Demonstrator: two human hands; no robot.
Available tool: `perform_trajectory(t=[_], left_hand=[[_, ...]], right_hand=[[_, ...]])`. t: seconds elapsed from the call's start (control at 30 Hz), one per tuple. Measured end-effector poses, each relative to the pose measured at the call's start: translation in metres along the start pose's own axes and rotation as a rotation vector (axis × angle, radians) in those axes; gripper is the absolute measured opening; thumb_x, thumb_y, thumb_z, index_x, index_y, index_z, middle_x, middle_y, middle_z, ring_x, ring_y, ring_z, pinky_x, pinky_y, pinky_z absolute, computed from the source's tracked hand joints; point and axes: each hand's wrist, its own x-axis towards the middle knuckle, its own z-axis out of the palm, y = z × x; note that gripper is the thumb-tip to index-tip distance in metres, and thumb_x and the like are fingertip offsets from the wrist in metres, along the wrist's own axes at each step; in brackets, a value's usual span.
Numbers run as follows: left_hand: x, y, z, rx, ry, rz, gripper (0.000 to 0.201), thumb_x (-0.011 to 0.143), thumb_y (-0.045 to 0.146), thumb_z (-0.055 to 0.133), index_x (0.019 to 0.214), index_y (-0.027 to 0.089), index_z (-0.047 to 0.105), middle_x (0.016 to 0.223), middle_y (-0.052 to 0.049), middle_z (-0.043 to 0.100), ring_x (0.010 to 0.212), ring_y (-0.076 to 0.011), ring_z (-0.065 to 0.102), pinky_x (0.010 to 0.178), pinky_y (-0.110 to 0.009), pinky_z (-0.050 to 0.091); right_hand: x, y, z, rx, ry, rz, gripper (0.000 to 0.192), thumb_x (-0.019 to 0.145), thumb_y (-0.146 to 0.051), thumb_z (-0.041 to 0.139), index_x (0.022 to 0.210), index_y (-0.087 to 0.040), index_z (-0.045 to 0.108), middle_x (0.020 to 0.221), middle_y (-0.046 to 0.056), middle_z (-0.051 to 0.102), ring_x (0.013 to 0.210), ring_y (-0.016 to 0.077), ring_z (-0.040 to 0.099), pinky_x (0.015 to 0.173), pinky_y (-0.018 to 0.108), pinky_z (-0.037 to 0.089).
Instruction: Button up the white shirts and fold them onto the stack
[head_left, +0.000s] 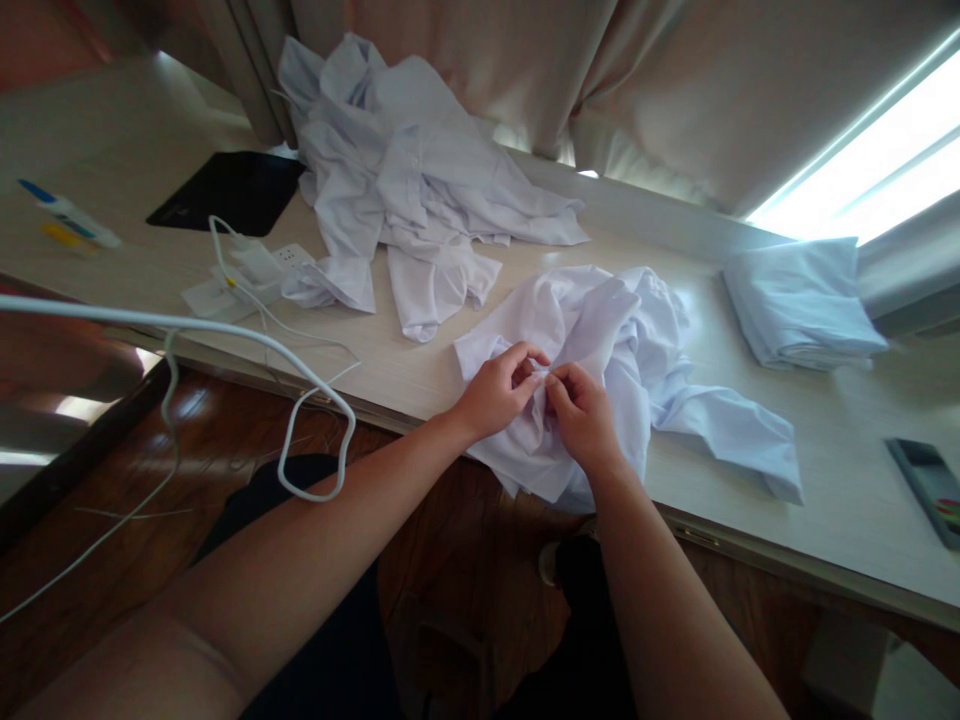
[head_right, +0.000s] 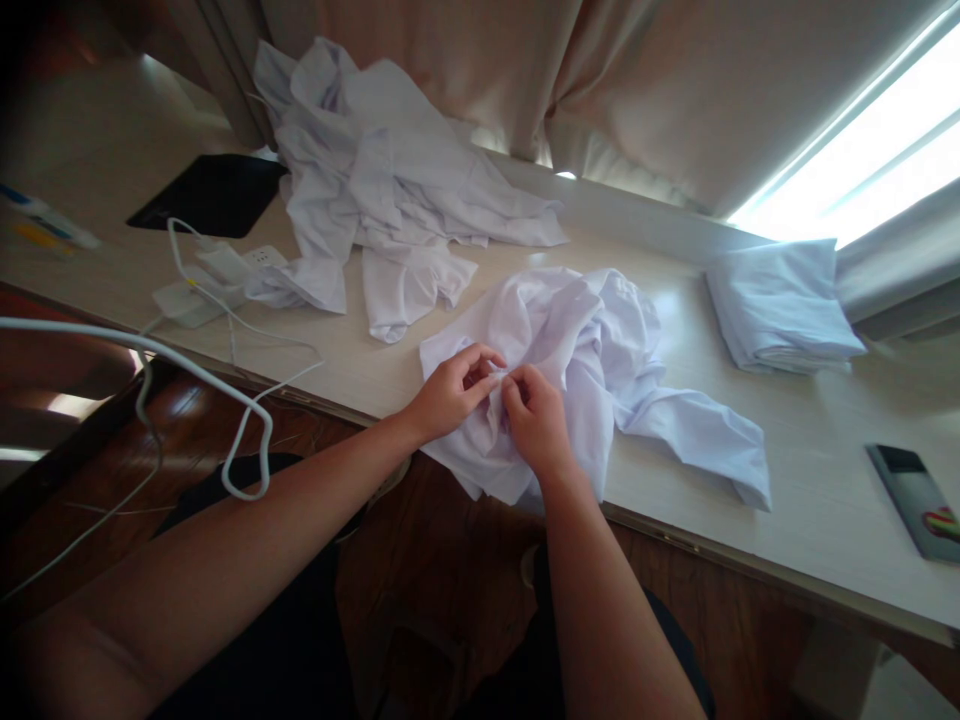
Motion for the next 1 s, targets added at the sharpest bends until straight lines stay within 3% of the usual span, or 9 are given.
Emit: perform_trajectory(t=[1.0], left_hand=[[0.0003, 0.0020, -0.0013, -0.008, 0.012, 0.008, 0.023, 0.086, 0.017, 0.053, 0.108, 0.020, 0.058, 0.073, 0.004, 0.053, 0.067, -0.0116, 0.053, 0.069, -0.025, 0.045]], right_hand=[[0.0012, -0.0044, 0.0021, 0.127, -0.013, 0.112, 0.022, 0.089, -0.038, 0.057, 0.075, -0.021, 0.057, 0.060, -0.003, 0.054, 0.051, 0.0110, 0.045, 0.049, 0.025, 0.036]])
